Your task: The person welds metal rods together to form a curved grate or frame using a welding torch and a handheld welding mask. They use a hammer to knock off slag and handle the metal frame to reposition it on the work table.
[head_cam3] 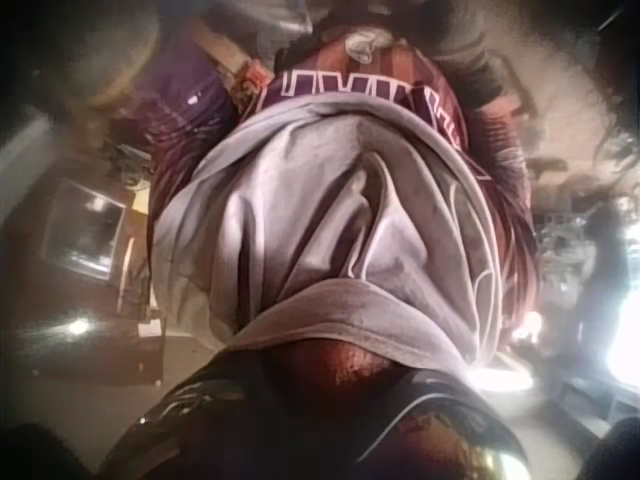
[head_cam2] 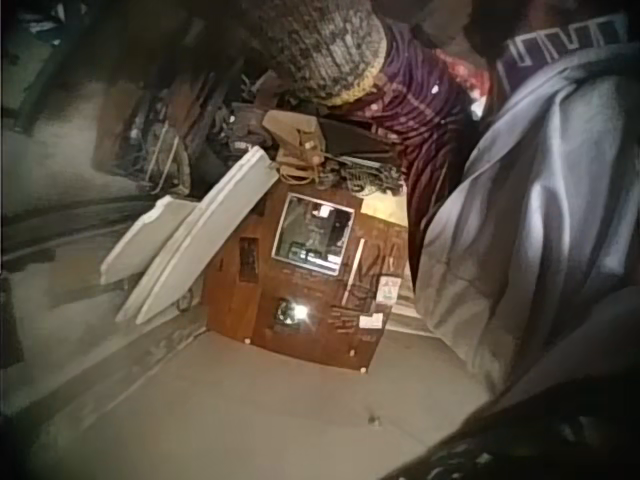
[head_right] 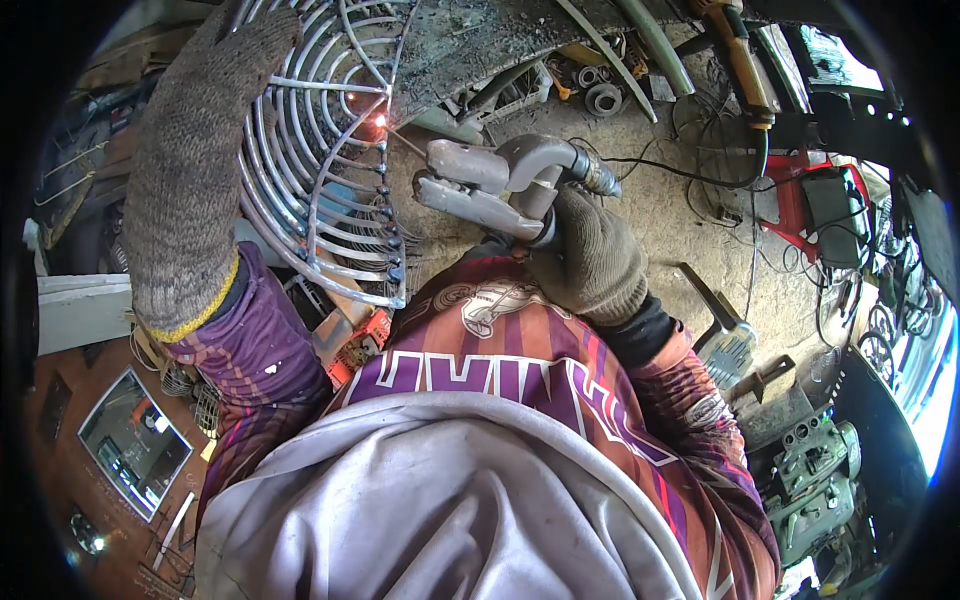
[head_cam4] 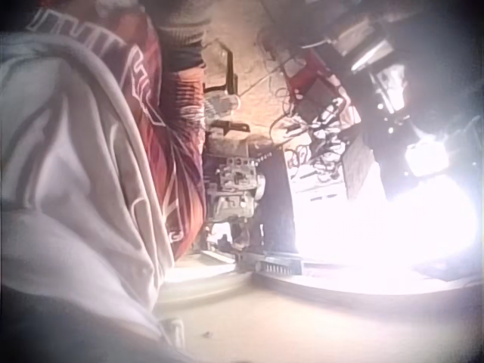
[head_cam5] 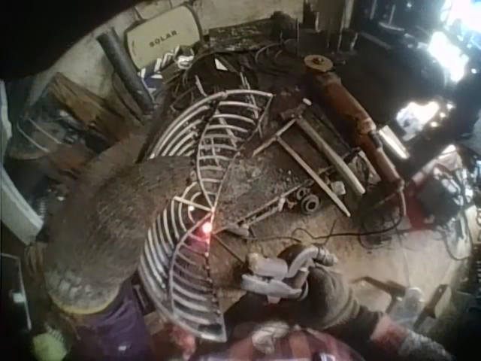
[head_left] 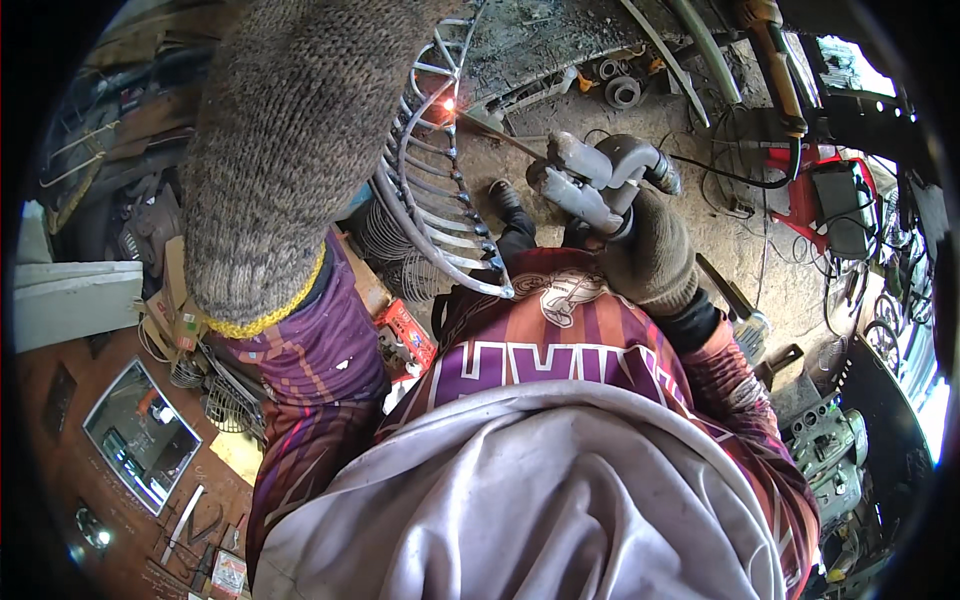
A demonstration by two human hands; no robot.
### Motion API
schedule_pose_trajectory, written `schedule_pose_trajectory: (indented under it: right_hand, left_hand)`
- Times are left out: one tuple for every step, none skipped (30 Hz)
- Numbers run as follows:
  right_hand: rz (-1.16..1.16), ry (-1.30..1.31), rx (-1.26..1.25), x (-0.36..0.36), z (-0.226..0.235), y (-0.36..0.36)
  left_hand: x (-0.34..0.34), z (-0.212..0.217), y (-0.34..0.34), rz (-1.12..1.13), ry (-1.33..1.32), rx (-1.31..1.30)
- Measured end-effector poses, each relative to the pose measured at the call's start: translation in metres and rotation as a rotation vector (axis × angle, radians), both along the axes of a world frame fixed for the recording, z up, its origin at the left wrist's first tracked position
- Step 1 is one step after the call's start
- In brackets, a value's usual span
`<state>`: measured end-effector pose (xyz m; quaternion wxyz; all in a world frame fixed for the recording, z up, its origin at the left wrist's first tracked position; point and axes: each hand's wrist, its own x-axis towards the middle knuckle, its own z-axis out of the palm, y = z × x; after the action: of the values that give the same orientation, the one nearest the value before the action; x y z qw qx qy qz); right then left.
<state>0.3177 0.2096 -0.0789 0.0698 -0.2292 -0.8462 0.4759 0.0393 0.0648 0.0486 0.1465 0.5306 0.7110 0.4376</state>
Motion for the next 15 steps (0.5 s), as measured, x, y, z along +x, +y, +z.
schedule_pose_trajectory:
  right_hand:
    - [0.004, -0.01, 0.016, 0.0, 0.001, 0.0]
    - [0.009, -0.02, 0.032, -0.001, 0.001, 0.0]
    - [0.031, -0.028, 0.081, -0.001, 0.002, 0.001]
    - [0.054, -0.036, 0.13, -0.001, 0.002, 0.001]
    - [0.05, 0.074, 0.235, -0.003, 0.002, 0.0]
    - [0.063, 0.14, 0.291, -0.003, 0.004, -0.002]
    - [0.049, 0.194, 0.356, -0.004, 0.002, -0.003]
    - [0.035, 0.195, 0.378, -0.003, -0.001, -0.004]
    - [0.02, 0.195, 0.401, -0.002, -0.003, -0.005]
    - [0.024, 0.207, 0.416, -0.002, -0.002, -0.005]
    - [0.051, 0.125, 0.346, -0.001, -0.001, -0.004]
    - [0.065, 0.134, 0.364, 0.002, -0.004, -0.003]
    - [0.069, 0.035, 0.251, 0.0, 0.001, -0.002]
    - [0.073, -0.064, 0.138, -0.002, 0.007, -0.002]
    - [0.097, 0.018, 0.321, 0.004, 0.001, -0.002]
  left_hand:
    - [-0.001, 0.002, 0.0, 0.0, -0.019, -0.013]
    - [-0.003, 0.002, 0.0, -0.001, -0.031, -0.021]
    - [-0.004, 0.003, 0.0, -0.002, -0.045, -0.029]
    - [-0.004, 0.003, 0.0, -0.003, -0.063, -0.035]
    - [-0.005, 0.004, 0.0, -0.005, -0.081, -0.042]
    - [-0.005, 0.008, -0.004, 0.014, -0.088, -0.05]
    - [-0.006, 0.006, -0.003, 0.006, -0.114, -0.049]
    - [-0.008, 0.004, -0.001, -0.004, -0.132, -0.048]
    - [-0.011, 0.002, 0.001, -0.014, -0.155, -0.048]
    - [-0.012, 0.006, -0.002, 0.0, -0.166, -0.056]
    - [-0.011, 0.011, -0.006, 0.018, -0.183, -0.056]
    - [-0.012, 0.013, -0.008, 0.024, -0.208, -0.06]
    - [-0.01, 0.015, -0.009, 0.025, -0.229, -0.059]
    - [-0.012, 0.014, -0.008, 0.021, -0.26, -0.06]
    - [-0.012, 0.014, -0.009, 0.02, -0.291, -0.06]
